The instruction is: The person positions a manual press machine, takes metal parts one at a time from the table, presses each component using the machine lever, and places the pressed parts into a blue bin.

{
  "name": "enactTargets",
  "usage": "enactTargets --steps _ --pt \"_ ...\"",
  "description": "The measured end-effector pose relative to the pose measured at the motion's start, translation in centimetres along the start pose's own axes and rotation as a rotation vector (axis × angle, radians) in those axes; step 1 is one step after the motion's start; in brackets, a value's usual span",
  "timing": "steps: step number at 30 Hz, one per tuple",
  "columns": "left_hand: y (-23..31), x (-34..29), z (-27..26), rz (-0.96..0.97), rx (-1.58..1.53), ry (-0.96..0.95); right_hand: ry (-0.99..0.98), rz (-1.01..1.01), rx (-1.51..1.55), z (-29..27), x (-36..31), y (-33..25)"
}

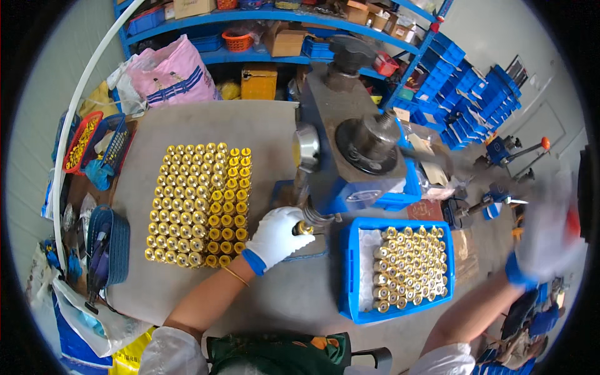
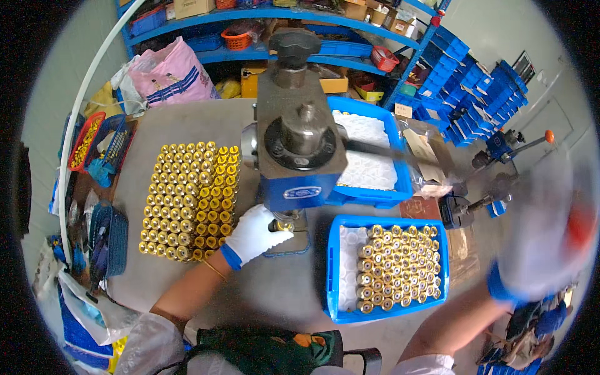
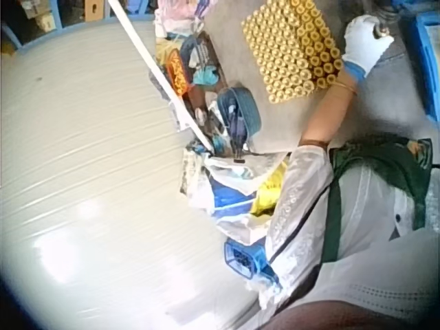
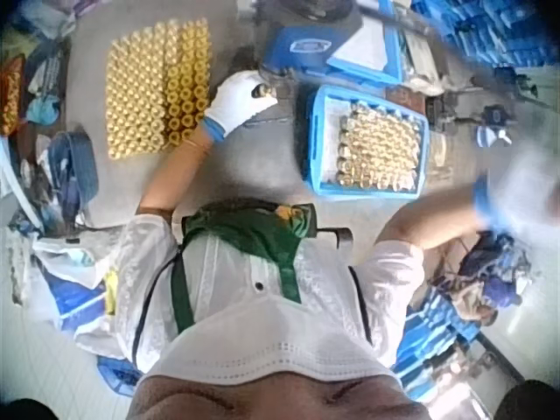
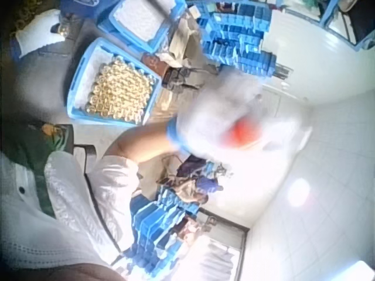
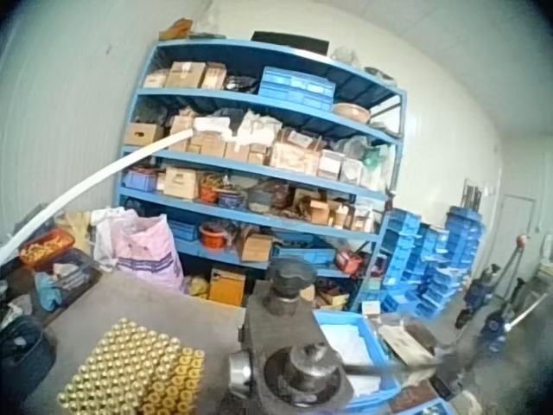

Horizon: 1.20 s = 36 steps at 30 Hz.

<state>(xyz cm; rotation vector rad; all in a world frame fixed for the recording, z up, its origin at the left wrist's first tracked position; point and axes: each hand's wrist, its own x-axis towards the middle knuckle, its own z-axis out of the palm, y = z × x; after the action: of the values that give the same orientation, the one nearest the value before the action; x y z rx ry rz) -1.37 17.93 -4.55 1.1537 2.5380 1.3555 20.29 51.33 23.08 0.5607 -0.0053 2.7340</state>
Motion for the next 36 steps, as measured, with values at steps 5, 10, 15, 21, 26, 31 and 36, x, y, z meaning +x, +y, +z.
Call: enactTargets --steps 5,10,15,21,26,31,36 --pt "-0.6 -0.4 -2.6 -0.045 0.061 -0.005 -0.199 0.255 -1.277 -10.6 8.8 17.2" --pt "-2.3 0.5 -4.1 0.046 0.042 0.119 -0.625 1.098 -3.131 -18.5 1.4 10.4" --pt "-9.2 -0.4 -11.5 -0.012 0.443 0.379 -0.454 1.059 -3.166 -22.8 -3.4 8.7" --pt "-13.9 -3.6 -15.7 -0.123 0.613 0.306 -0.845 1.044 -3.054 -24.0 -3.1 7.1" --pt "-13.2 -4.2 -15.0 -0.220 0.673 0.140 -0.488 1.112 -3.033 -20.8 -1.2 10.2" --pt "-12.4 -4.8 -15.1 -0.259 0.753 0.050 -0.890 0.553 -2.626 -22.2 0.5 17.0" --pt "-10.7 -4.7 -15.0 -0.248 0.747 0.096 -0.757 0.758 -2.584 -27.5 0.0 20.5"
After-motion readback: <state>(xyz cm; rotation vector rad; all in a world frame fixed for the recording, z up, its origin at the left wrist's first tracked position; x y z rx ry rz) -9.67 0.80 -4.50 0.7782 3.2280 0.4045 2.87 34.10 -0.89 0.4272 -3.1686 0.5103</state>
